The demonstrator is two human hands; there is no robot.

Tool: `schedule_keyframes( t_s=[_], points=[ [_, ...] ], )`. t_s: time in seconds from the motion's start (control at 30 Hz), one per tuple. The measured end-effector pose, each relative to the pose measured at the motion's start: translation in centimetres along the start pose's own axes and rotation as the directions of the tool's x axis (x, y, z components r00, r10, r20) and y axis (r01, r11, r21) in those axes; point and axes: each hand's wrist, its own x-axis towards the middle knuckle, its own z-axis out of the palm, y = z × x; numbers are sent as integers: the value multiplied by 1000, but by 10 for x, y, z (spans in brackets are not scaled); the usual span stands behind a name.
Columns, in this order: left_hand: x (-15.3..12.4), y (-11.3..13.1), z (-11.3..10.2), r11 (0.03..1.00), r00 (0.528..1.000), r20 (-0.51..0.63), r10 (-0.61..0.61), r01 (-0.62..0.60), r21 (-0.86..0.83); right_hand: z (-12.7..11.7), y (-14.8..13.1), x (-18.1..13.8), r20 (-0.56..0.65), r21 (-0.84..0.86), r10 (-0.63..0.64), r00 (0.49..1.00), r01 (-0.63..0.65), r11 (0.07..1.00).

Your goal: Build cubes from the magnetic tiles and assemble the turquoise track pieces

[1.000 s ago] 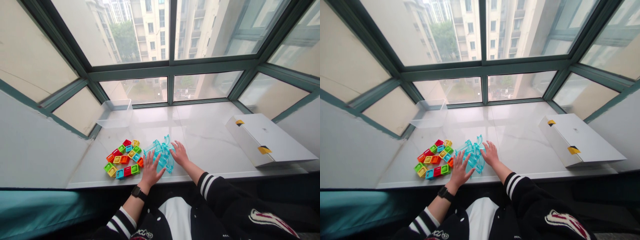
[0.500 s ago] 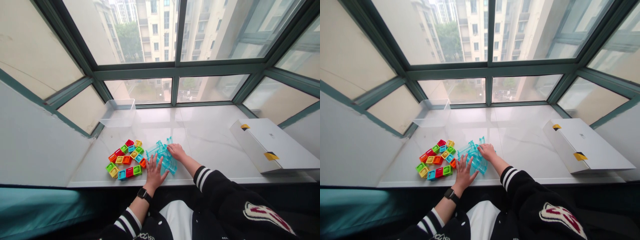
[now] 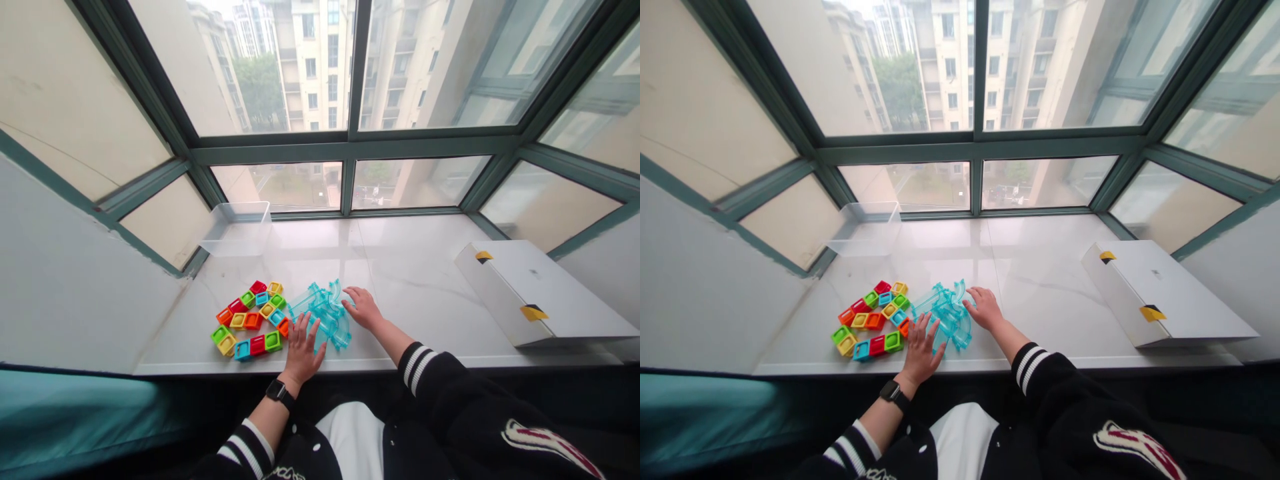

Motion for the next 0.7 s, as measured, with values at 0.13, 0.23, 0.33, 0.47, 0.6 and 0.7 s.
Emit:
schedule_keyframes(
  t_s=[0.13,0.23,0.33,0.47,0.6,0.7],
  points=[
    [-10,-5,-3,1000,1000,-29,-8,8,6,13,17,-14,29,62,38,999,-40,997],
    [-14,-5,-2,1000,998,-53,-22,23,14,23,14,-19,63,116,28,998,-36,993],
    [-15,-5,0,999,998,-42,-47,47,11,22,12,-24,11,117,42,999,-43,992],
    [-15,-9,3,995,995,-32,-95,94,-20,9,33,-53,-77,69,78,994,-73,995],
    [-16,-13,6,990,991,-38,-125,122,-76,-1,61,-117,-196,-24,95,976,-102,995],
    [-15,-15,8,986,992,-37,-120,115,-118,-4,63,-159,-197,-74,39,980,-55,996]
  ],
)
